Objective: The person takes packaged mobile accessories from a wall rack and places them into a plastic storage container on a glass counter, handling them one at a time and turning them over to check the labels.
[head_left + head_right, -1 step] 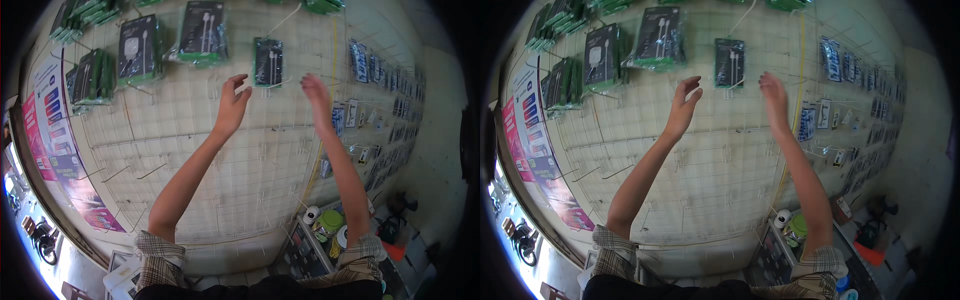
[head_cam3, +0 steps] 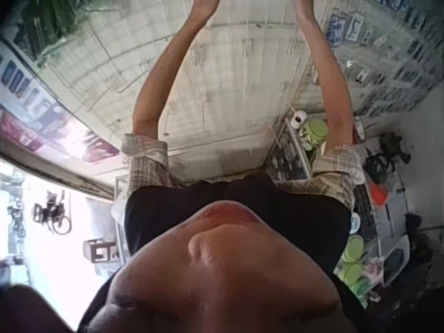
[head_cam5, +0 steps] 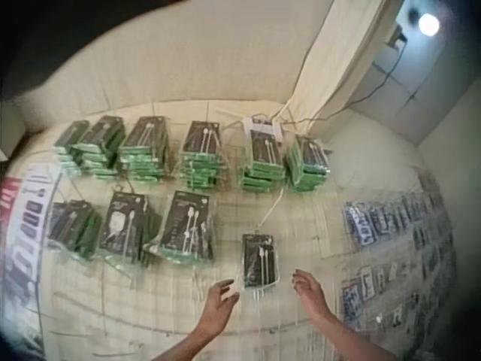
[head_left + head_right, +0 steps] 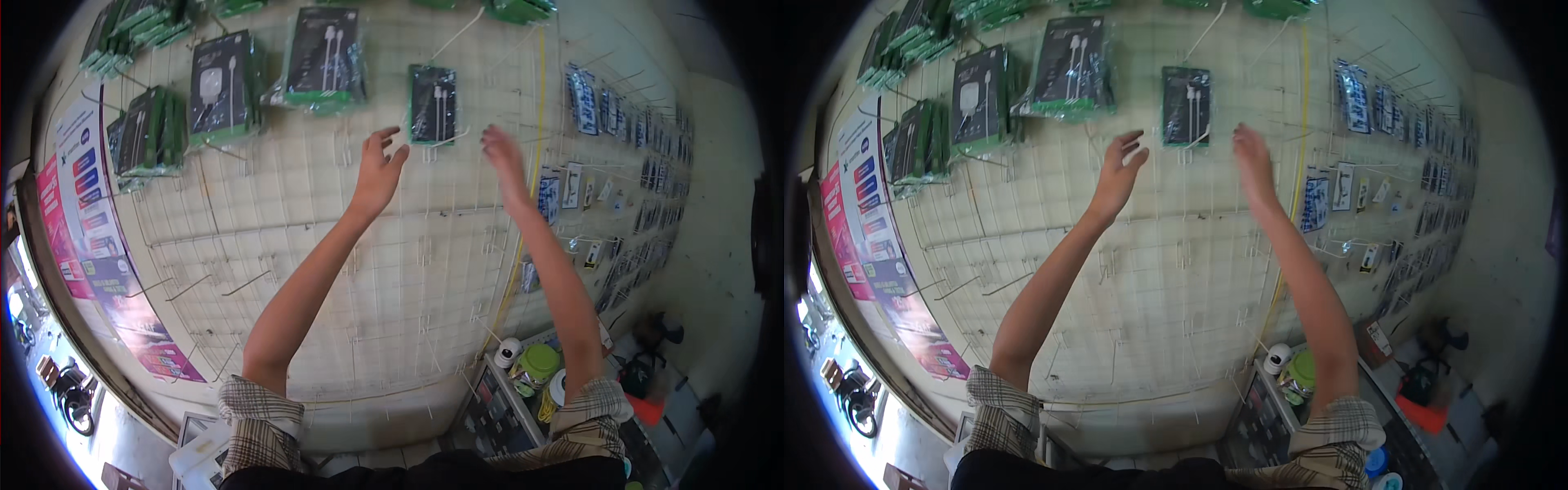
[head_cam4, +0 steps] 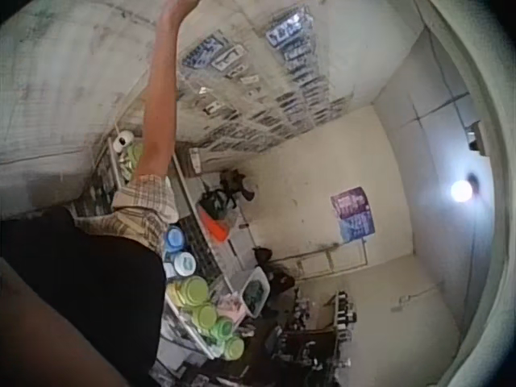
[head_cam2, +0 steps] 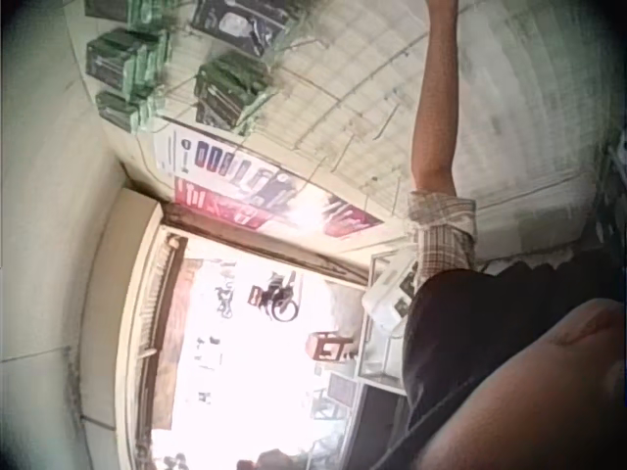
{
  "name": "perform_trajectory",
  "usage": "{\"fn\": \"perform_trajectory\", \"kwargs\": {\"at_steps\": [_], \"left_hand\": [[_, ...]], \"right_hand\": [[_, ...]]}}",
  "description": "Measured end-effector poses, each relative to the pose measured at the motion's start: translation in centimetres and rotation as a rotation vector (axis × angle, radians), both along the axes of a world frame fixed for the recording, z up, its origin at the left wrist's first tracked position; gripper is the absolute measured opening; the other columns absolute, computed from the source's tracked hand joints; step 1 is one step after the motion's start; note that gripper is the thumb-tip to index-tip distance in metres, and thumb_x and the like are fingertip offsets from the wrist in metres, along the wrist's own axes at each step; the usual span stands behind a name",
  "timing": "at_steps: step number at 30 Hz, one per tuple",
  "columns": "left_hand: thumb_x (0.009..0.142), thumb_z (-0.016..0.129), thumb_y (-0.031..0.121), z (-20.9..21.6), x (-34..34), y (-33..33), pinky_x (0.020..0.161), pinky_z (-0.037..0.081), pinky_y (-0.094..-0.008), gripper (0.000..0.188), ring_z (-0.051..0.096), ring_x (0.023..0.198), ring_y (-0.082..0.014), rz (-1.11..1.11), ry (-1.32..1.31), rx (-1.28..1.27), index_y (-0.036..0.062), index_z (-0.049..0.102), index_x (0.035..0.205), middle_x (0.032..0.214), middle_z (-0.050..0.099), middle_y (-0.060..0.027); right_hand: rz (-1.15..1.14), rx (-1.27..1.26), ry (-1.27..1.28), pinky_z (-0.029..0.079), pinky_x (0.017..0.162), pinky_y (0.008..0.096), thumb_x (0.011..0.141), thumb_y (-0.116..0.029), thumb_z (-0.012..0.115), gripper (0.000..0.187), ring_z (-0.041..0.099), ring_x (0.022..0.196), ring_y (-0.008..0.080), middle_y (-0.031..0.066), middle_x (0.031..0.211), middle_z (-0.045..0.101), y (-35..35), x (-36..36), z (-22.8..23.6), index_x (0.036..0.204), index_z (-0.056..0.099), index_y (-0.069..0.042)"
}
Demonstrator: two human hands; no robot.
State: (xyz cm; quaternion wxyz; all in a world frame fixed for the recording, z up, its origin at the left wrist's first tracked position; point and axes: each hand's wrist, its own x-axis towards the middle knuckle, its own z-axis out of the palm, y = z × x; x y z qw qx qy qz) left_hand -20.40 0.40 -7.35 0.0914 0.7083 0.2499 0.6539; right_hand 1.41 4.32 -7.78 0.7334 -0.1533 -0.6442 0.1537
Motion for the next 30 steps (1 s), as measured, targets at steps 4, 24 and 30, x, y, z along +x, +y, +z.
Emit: {"fn": "perform_trajectory", "kwargs": {"at_steps": [4,24,30], "left_hand": [[0.081,0.053,0.028,0.2,1.2,6.0,0.095,0.030,-0.0344,0.054,0.038,0.115,-0.0260,0.126,0.065,-0.190,-0.0012,0.034,0.123,0.123,0.040,-0.0179],[0.083,0.055,0.026,4.7,4.3,0.5,0.085,0.039,-0.0276,0.052,0.048,0.101,-0.0155,-0.215,-0.056,-0.211,-0.0084,0.040,0.119,0.104,0.053,-0.0102],[0.080,0.060,0.024,5.8,5.4,-1.8,0.076,0.044,-0.0270,0.050,0.055,0.087,-0.0169,-0.240,-0.061,-0.001,-0.0065,0.044,0.117,0.105,0.054,-0.0142]], "right_hand": [[-0.321,-0.182,-0.165,0.035,0.092,0.0316,0.084,-0.030,0.046,0.051,0.046,0.110,0.0294,0.0224,0.116,0.048,6.7,-1.1,0.4,0.121,0.039,0.004],[0.429,-0.362,-0.068,0.042,0.078,0.0267,0.081,-0.018,0.058,0.023,0.054,0.085,0.0133,0.0048,0.094,0.057,1.0,1.4,5.8,0.097,0.054,-0.001],[0.455,-0.197,0.003,0.039,0.075,0.0243,0.081,-0.018,0.058,0.027,0.053,0.080,0.0106,0.0049,0.090,0.058,-3.7,2.0,6.7,0.099,0.052,0.002]]}}
